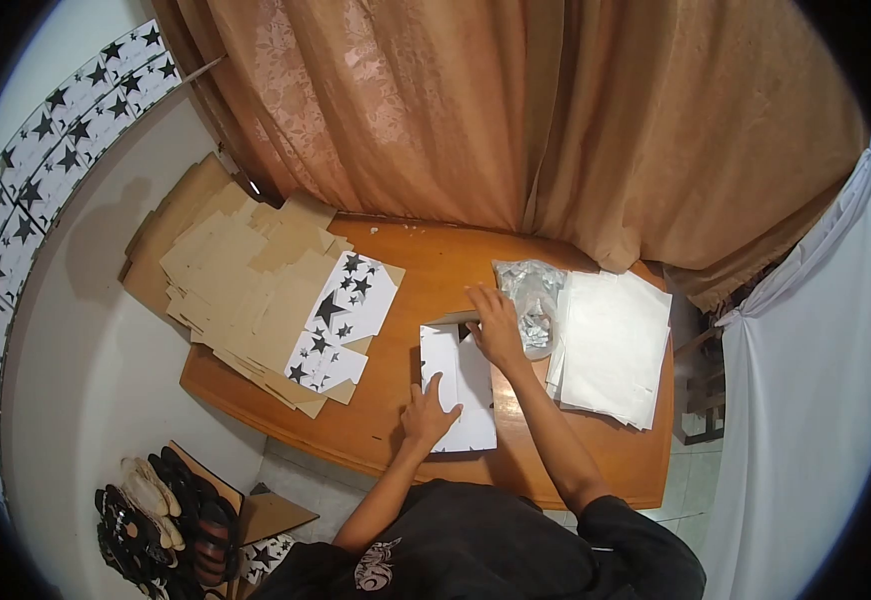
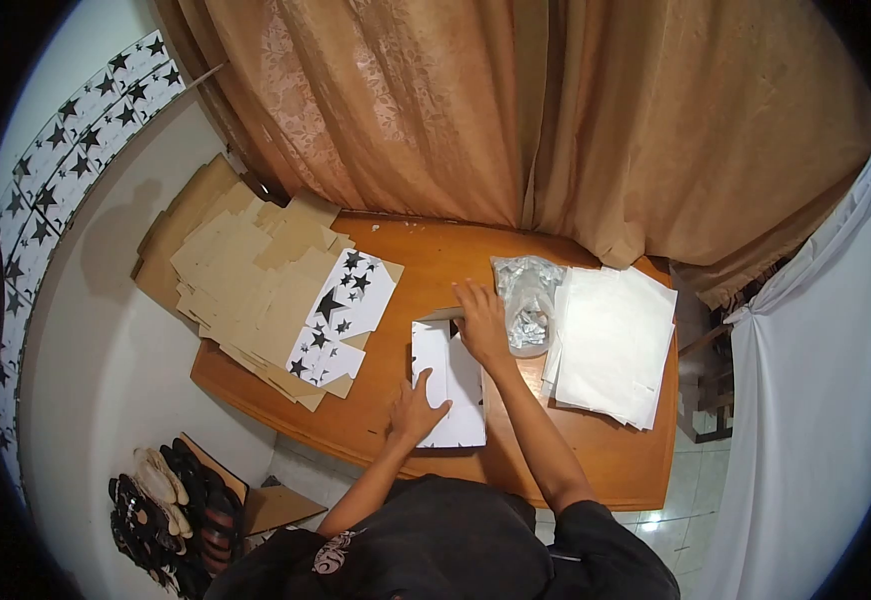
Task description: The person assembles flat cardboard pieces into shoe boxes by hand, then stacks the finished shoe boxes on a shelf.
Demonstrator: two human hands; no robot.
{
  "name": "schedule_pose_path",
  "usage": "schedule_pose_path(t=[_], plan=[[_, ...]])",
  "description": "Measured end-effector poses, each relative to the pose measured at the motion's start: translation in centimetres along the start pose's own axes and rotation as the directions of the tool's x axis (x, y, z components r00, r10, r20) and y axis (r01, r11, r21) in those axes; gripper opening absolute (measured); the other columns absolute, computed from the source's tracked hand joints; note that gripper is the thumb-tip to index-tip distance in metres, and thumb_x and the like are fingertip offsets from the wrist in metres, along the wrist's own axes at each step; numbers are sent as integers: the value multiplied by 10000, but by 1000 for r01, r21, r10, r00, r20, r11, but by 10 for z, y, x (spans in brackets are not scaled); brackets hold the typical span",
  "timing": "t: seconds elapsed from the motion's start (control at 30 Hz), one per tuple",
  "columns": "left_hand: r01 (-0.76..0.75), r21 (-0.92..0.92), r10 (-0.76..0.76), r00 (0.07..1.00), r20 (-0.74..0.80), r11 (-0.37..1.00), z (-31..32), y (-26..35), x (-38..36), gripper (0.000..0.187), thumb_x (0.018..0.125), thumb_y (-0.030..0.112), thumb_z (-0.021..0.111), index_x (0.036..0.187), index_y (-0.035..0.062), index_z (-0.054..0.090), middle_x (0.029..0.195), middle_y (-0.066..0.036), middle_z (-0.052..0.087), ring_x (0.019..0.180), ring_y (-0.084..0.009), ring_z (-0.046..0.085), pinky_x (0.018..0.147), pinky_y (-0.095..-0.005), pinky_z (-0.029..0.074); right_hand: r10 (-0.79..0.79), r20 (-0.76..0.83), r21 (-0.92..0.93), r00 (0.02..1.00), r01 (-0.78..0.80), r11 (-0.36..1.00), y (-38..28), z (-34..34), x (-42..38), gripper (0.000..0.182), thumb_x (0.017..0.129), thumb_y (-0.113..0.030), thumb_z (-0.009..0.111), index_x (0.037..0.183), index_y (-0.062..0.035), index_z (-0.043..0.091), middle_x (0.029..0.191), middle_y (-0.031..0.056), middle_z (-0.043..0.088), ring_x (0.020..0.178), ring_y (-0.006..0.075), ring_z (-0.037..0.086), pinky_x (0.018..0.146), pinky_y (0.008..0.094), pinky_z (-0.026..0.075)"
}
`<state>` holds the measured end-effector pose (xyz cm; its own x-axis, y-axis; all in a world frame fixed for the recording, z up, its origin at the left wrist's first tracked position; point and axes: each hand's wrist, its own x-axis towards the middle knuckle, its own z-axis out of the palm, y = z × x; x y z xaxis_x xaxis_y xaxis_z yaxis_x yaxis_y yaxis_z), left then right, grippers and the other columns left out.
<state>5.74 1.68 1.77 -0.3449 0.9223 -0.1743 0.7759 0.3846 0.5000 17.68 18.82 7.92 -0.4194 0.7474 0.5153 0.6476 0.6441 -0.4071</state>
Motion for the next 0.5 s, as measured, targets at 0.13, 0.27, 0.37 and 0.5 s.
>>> schedule_pose_path(t=[0.13,0.27,0.37,0.5], plan=[[1,25,-1,1000,-11,1000,0,0,1,768,796,495,743,1439,208,435,1165,-216,522,995,-445,628,820,-554,521,-47,208,79,977,31,996,11,28,-2,430,860,-70,636,1282,-149,601,1167,171,587,1145,368,545,989,457,441],[56,24,-56,998,-13,998,9,-1,3,738,826,526,703,1432,197,440,1133,-231,555,983,-448,636,810,-558,523,-69,365,166,928,8,986,12,43,-29,278,865,-38,590,1114,-86,703,1170,196,593,1130,369,579,966,436,478],[41,25,-41,999,7,999,8,0,0,712,845,522,679,1425,184,442,1121,-250,565,979,-453,637,807,-563,521,-84,269,185,959,35,982,21,46,-40,288,857,13,585,1103,-76,704,1188,173,585,1081,355,611,912,414,517],[31,35,-32,999,23,999,7,5,1,700,847,509,672,1420,177,444,1117,-258,573,970,-461,639,811,-566,519,-104,286,247,952,32,969,39,49,-48,348,837,29,584,1139,-94,707,1207,180,582,1113,355,601,935,408,512]])
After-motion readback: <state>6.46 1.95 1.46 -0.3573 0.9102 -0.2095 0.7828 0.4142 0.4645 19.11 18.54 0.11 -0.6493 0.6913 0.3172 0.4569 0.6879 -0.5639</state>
